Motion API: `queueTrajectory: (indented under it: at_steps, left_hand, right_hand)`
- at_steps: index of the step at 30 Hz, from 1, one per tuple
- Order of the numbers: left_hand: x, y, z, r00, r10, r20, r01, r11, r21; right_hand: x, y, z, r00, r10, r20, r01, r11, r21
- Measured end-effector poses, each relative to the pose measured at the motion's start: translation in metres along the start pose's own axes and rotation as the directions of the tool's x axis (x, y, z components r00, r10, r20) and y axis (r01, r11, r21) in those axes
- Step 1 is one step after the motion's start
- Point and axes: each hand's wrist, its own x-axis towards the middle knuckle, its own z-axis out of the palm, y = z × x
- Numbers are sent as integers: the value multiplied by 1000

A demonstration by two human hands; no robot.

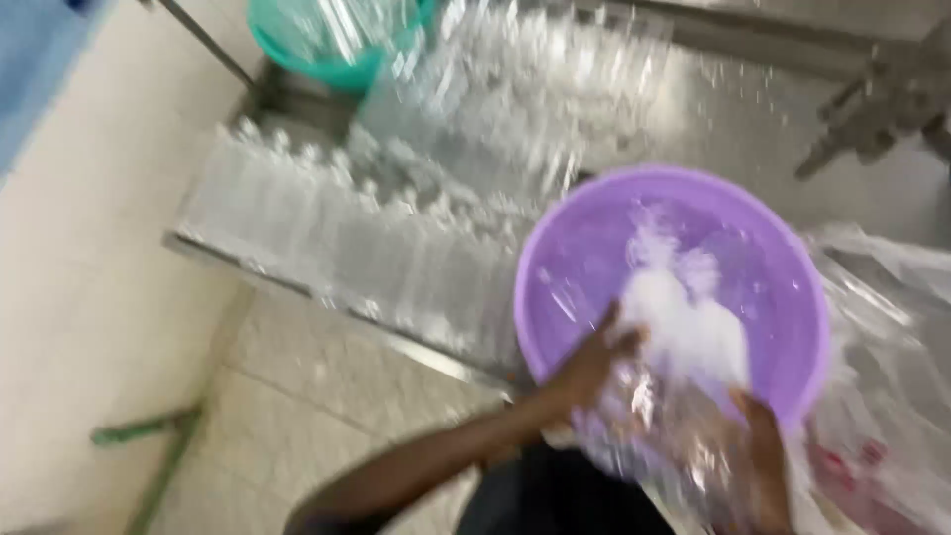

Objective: Washing and rinsing empty plastic bottles in a basin of water at a production facility.

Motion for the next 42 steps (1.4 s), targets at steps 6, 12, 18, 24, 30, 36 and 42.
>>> queueTrajectory:
  at_steps: [6,12,18,24,30,36,42]
  left_hand:
    - [8,-19,11,1000,-15,28,17,997,-79]
    - [22,-45,-13,994,-102,38,106,989,-101]
    - [-11,12,-29,964,-255,82,257,966,-24]
    - [32,3,-52,953,-301,42,304,946,-111]
    - [111,-87,-85,968,-34,248,183,774,-606]
    - [35,5,-49,993,-38,115,100,790,-605]
    - [77,-45,-67,777,520,354,-3,565,-825]
  right_hand:
    - [80,87,-120,981,83,-177,-104,988,-113]
    - [24,79,-68,746,-489,452,662,620,-421]
    - [-1,25,0,986,-20,-167,-25,964,-263]
    - [-9,5,21,943,114,311,-194,952,238]
    - [0,14,13,911,10,412,-176,913,369]
    - [42,29,-12,772,-151,617,-220,848,483]
    - [50,44,-15,630,-216,746,-580,509,637]
